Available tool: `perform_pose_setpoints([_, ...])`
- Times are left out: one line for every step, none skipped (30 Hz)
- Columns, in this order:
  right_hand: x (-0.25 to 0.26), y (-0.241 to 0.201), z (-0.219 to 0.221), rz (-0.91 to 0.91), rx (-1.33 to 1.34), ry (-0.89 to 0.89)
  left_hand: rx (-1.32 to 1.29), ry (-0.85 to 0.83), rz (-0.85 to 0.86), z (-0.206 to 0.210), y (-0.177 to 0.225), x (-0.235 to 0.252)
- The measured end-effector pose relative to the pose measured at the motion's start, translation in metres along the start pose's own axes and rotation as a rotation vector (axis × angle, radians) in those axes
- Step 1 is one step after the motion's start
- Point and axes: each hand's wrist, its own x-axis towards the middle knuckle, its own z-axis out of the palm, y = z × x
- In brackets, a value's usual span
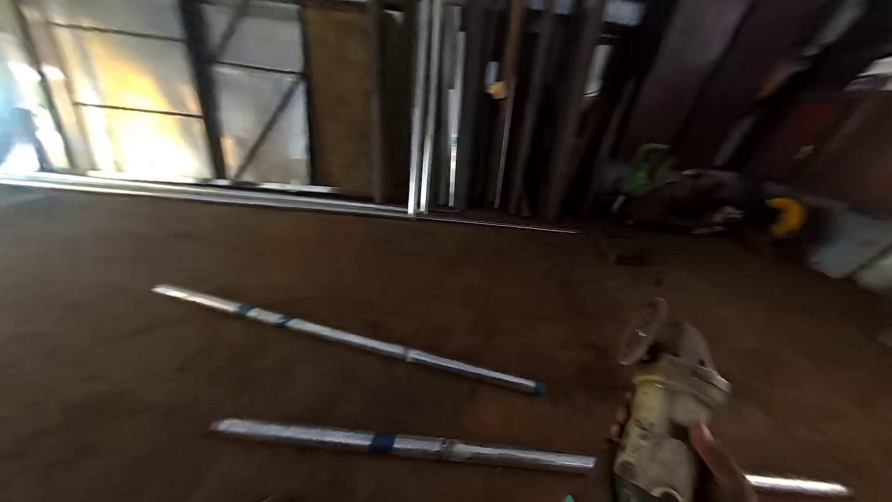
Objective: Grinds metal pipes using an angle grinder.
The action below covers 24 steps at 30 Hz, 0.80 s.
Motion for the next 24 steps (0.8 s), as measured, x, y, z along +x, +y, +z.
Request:
perform_pose_setpoints([0.013, -0.001, -0.003, 0.046, 0.052, -0.046, -0.045, 0.018, 0.057, 0.004, -0.009, 0.005])
perform_pose_setpoints([0.027, 0.000, -0.009, 0.081, 0.071, -0.107, -0.081, 0.045, 0.073, 0.008, -0.012, 0.009])
perform_pose_setpoints([0.038, 0.000, -0.015, 0.109, 0.063, -0.159, -0.086, 0.075, 0.055, 0.011, -0.009, 0.010])
perform_pose_setpoints([0.048, -0.001, -0.017, 0.135, 0.018, -0.162, -0.023, 0.095, 0.043, 0.011, -0.005, 0.010])
perform_pose_setpoints([0.059, -0.004, -0.016, 0.158, -0.042, -0.145, 0.063, 0.079, 0.067, 0.007, 0.000, 0.010])
perform_pose_setpoints([0.071, -0.006, -0.015, 0.183, -0.110, -0.113, 0.164, 0.041, 0.095, 0.000, 0.006, 0.010])
perform_pose_setpoints([0.085, -0.008, -0.014, 0.221, -0.183, -0.087, 0.295, 0.017, 0.078, -0.007, 0.017, 0.008])
perform_pose_setpoints([0.098, -0.007, -0.012, 0.258, -0.249, -0.078, 0.455, 0.012, 0.084, -0.014, 0.022, 0.004])
perform_pose_setpoints([0.111, -0.002, -0.010, 0.289, -0.304, -0.077, 0.569, -0.054, 0.029, -0.024, 0.029, 0.004])
perform_pose_setpoints([0.121, 0.007, -0.007, 0.316, -0.346, -0.054, 0.637, -0.112, -0.009, -0.037, 0.026, 0.007])
perform_pose_setpoints([0.130, 0.022, -0.005, 0.346, -0.368, -0.032, 0.699, -0.152, -0.025, -0.051, 0.018, 0.010])
perform_pose_setpoints([0.139, 0.042, -0.006, 0.385, -0.376, -0.012, 0.762, -0.180, -0.036, -0.064, 0.005, 0.012])
perform_pose_setpoints([0.147, 0.066, -0.010, 0.425, -0.389, 0.014, 0.797, -0.192, -0.065, -0.076, -0.011, 0.012])
perform_pose_setpoints([0.152, 0.093, -0.014, 0.453, -0.431, 0.059, 0.813, -0.177, -0.097, -0.085, -0.032, 0.007])
perform_pose_setpoints([0.152, 0.121, -0.016, 0.475, -0.509, 0.116, 0.807, -0.118, -0.105, -0.091, -0.058, -0.002])
perform_pose_setpoints([0.151, 0.149, -0.017, 0.500, -0.608, 0.167, 0.791, -0.062, -0.151, -0.093, -0.083, -0.012])
perform_pose_setpoints([0.149, 0.177, -0.019, 0.542, -0.696, 0.181, 0.772, -0.009, -0.176, -0.094, -0.109, -0.024])
perform_pose_setpoints([0.144, 0.202, -0.023, 0.588, -0.776, 0.166, 0.751, 0.000, -0.230, -0.096, -0.130, -0.035])
perform_pose_setpoints([0.142, 0.222, -0.026, 0.620, -0.865, 0.133, 0.751, -0.012, -0.290, -0.103, -0.150, -0.044])
perform_pose_setpoints([0.143, 0.239, -0.031, 0.637, -0.972, 0.069, 0.794, -0.018, -0.356, -0.117, -0.167, -0.051])
perform_pose_setpoints([0.142, 0.254, -0.039, 0.649, -1.101, -0.008, 0.879, 0.007, -0.417, -0.136, -0.184, -0.061])
perform_pose_setpoints([0.143, 0.265, -0.046, 0.674, -1.246, -0.099, 0.953, -0.004, -0.567, -0.164, -0.192, -0.070])
perform_pose_setpoints([0.148, 0.273, -0.049, 0.708, -1.382, -0.186, 1.012, -0.025, -0.761, -0.203, -0.193, -0.071])
perform_pose_setpoints([0.152, 0.282, -0.053, 0.747, -1.482, -0.247, 1.099, 0.013, -0.917, -0.245, -0.193, -0.073])
